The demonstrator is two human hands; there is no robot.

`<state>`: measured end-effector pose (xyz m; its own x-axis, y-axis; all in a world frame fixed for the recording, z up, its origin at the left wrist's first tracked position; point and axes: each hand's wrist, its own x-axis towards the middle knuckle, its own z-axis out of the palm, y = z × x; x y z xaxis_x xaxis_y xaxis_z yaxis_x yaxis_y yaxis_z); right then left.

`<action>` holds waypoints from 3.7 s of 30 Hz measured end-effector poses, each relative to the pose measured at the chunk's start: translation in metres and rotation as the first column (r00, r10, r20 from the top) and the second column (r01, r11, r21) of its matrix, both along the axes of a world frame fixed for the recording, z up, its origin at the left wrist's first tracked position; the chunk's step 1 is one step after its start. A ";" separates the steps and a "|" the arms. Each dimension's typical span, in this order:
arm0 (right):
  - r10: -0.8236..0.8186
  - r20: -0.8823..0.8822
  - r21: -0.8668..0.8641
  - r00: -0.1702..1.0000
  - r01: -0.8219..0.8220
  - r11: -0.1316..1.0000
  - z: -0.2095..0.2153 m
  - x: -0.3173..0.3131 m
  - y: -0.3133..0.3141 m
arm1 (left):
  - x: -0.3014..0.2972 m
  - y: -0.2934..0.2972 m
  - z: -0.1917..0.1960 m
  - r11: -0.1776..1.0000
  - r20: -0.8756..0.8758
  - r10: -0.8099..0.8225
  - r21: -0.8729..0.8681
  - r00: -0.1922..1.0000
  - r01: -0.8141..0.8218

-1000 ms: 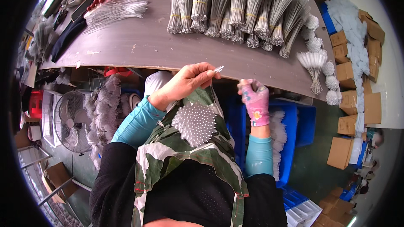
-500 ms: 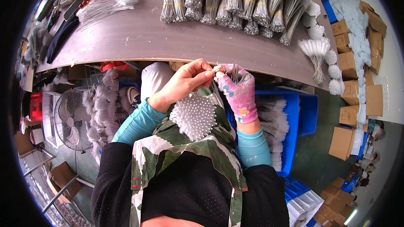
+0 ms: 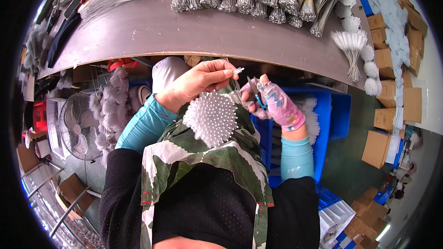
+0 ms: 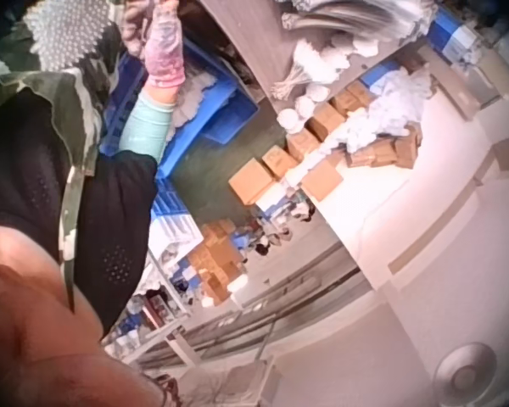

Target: Assembling plastic badminton shuttlecocks by inserting synthetic feathers into the base and finishing the product.

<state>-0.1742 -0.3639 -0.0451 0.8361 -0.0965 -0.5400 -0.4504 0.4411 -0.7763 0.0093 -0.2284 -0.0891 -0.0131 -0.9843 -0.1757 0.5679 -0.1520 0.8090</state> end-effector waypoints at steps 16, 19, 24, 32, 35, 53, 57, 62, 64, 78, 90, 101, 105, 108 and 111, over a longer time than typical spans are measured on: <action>0.136 -0.145 -0.306 0.980 -0.175 0.936 0.015 0.009 -0.011 | 0.003 0.003 0.006 0.994 0.254 -0.107 0.028 0.961 0.104; 0.131 -0.166 -0.308 0.977 -0.177 0.935 0.018 0.010 -0.010 | 0.004 0.004 0.006 0.993 0.257 -0.115 0.022 0.959 0.113; 0.141 -0.182 -0.319 0.973 -0.194 0.927 0.017 0.009 -0.010 | 0.004 0.004 0.008 0.991 0.283 -0.131 0.033 0.950 0.127; 0.165 -0.179 -0.315 0.970 -0.215 0.924 0.016 0.010 -0.010 | 0.004 0.004 0.005 0.988 0.229 -0.157 0.037 0.961 0.153; 0.186 -0.181 -0.327 0.966 -0.238 0.915 0.017 0.008 -0.012 | 0.004 0.004 0.009 0.985 0.233 -0.171 0.018 0.957 0.171; 0.182 -0.202 -0.395 0.962 -0.250 0.884 0.031 0.011 -0.011 | -0.004 -0.003 -0.004 0.995 0.515 -0.036 -0.061 0.856 0.079; 0.478 -0.006 -0.268 0.879 -0.462 0.846 0.058 0.010 -0.006 | 0.002 -0.004 -0.014 0.981 0.793 0.035 0.088 0.608 -0.171; 0.104 -0.211 -0.337 0.972 -0.172 0.926 0.047 -0.014 -0.042 | -0.008 -0.006 -0.010 0.998 0.180 -0.057 0.006 0.982 0.057; 0.171 -0.237 -0.336 0.956 -0.246 0.909 0.038 -0.013 -0.037 | -0.009 -0.007 -0.009 0.997 0.176 -0.083 0.018 0.981 0.081; 0.222 -0.275 -0.282 0.935 -0.299 0.911 0.032 0.011 -0.022 | -0.011 -0.005 -0.007 0.994 0.245 -0.104 -0.018 0.964 0.112; 0.186 -0.222 -0.145 0.957 -0.221 0.964 0.014 0.001 -0.027 | -0.014 -0.004 -0.010 0.999 0.167 -0.035 -0.013 0.985 0.038; -0.467 0.221 -0.348 0.856 0.516 0.783 -0.025 0.025 0.030 | -0.018 0.001 -0.009 0.986 0.160 0.168 -0.044 0.973 -0.163; -0.473 0.188 -0.409 0.861 0.506 0.759 -0.019 0.027 0.035 | -0.018 0.002 -0.007 0.984 0.129 0.176 -0.028 0.976 -0.174; -0.491 0.301 -0.403 0.817 0.576 0.711 -0.030 0.028 0.038 | -0.022 0.000 -0.004 0.984 0.200 0.180 -0.031 0.963 -0.177; -0.502 0.404 -0.460 0.765 0.644 0.611 -0.045 0.030 0.044 | -0.029 0.001 -0.006 0.956 0.213 0.292 -0.098 0.932 -0.277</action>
<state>-0.1444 -0.3199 -0.0905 0.5863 -0.8089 -0.0447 -0.0480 0.0204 -0.9986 -0.0196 -0.2274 -0.0952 0.3017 -0.9503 -0.0773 0.3839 0.0469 0.9222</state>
